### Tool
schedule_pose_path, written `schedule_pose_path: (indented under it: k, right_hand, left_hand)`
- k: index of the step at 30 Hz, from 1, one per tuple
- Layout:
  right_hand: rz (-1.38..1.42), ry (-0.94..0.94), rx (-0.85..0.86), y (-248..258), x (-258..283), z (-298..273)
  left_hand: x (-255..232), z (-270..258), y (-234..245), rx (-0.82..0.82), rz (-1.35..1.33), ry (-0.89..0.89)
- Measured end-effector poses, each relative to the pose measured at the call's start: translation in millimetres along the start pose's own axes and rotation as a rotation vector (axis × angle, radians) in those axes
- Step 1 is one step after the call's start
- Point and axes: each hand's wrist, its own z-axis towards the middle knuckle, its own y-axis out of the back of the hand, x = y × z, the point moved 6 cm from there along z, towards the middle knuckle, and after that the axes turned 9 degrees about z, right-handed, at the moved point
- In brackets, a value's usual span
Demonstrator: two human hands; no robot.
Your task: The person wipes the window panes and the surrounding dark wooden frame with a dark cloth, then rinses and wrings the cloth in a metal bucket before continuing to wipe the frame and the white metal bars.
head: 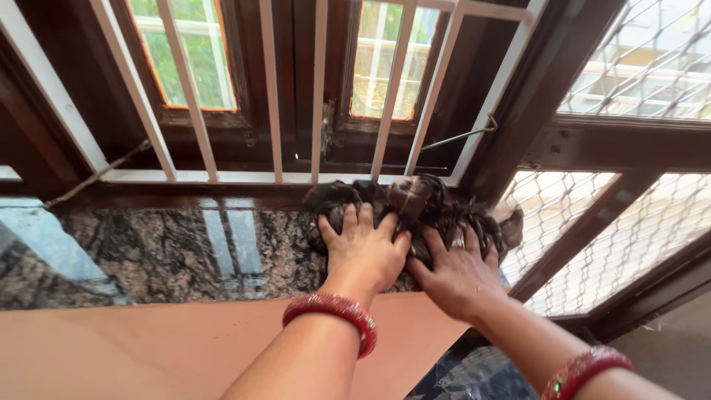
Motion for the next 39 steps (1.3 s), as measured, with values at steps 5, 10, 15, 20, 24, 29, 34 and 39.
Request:
schedule_pose_path:
  k: [5,10,15,20,24,29,34,39]
  right_hand:
    - [-0.014,-0.087,0.052,-12.1,28.2,-42.0]
    - [-0.070,-0.026,0.029,-48.0,98.6,-80.5]
    - [0.117,0.170,0.027,-63.0,203.4,-97.5]
    - [0.492,0.374,-0.133,40.6,288.3,-79.3]
    - [0.914,0.291,-0.155,166.0,340.9,-90.0]
    - [1.132,0.450,-0.156,297.1,418.8,-135.1]
    - [1.239,0.466,0.057,334.3,502.2,-157.5]
    - [1.228,0.538,0.203,327.1,579.4,-138.3]
  left_hand:
    - [33.6,-49.3,3.0,-0.086,0.002,-0.074]
    - [107.1,-107.0,13.3,-0.139,-0.029,-0.064]
    - [199.8,-148.9,52.6,-0.073,-0.140,0.117]
    - [229.5,-154.6,160.9,-0.192,-0.257,0.258]
    - [227.8,-147.9,290.9,-0.474,-0.352,0.231]
    - [238.8,-166.6,439.0,-0.698,-0.393,0.147]
    - [305.4,-200.9,526.2,-0.787,-0.318,0.120]
    - [388.8,-207.4,527.9,-0.771,-0.634,0.249]
